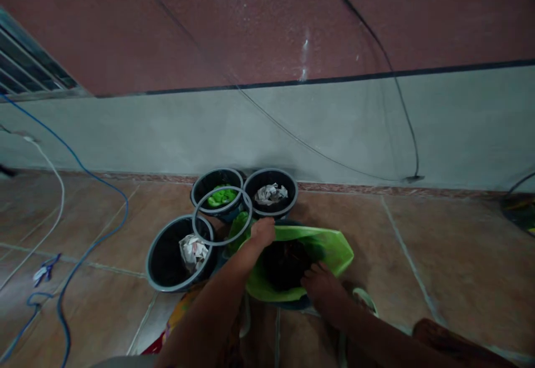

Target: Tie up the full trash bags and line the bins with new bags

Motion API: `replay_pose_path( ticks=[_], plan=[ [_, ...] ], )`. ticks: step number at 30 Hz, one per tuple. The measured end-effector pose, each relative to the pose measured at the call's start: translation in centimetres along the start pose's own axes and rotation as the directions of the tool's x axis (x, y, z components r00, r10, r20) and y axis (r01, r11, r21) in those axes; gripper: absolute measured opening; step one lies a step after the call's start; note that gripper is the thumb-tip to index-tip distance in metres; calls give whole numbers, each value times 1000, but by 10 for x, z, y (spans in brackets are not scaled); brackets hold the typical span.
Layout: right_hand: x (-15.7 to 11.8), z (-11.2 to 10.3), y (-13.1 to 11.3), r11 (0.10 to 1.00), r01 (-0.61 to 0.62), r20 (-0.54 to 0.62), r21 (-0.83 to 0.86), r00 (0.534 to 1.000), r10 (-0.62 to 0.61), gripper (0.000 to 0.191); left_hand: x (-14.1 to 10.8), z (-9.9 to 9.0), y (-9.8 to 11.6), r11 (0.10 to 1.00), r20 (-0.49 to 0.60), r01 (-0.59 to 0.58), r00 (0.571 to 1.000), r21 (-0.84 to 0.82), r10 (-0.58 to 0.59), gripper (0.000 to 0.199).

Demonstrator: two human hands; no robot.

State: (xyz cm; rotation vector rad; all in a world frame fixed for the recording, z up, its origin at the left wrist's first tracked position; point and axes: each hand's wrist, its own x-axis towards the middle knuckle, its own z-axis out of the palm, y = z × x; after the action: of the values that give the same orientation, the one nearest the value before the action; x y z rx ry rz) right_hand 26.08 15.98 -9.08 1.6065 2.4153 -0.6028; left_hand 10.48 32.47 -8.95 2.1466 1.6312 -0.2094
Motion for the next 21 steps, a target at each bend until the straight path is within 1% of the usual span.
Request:
replay_pose_path(
  ticks=[1,3,6,9,12,16,19,21],
  plan=[
    [-1,-2,1,1000,6,-6,17,1000,-6,19,-1,-2,1,1000,7,-6,1000,-1,6,30],
    [-5,-4,4,999,17,-57,52,998,-14,18,-3,-8,4,1000,-9,-4,1000,5,4,30],
    [-13,-4,11,992,36,-163,123,986,-15,17,-11,-20,10,1000,-76,-16,997,-9,15,35],
    [-19,-6,16,979,87,-254,187,967,-37,18,-23,-30,18,998,-129,-54,990,-28,49,35],
    [-22,-16,16,962,135,-317,239,947,-55,22,-36,-35,25,994,-162,-113,981,-13,109,34],
    [-22,-33,12,937,153,-406,314,914,-13,22,-50,-38,30,985,-182,-174,968,-1,171,32],
    [-20,-45,8,875,173,-441,451,896,50,26,-56,-40,29,976,-195,-205,963,-70,188,30],
    [-17,-51,7,794,193,-432,577,897,96,30,-58,-42,28,959,-210,-230,958,-164,194,28]
  ],
)
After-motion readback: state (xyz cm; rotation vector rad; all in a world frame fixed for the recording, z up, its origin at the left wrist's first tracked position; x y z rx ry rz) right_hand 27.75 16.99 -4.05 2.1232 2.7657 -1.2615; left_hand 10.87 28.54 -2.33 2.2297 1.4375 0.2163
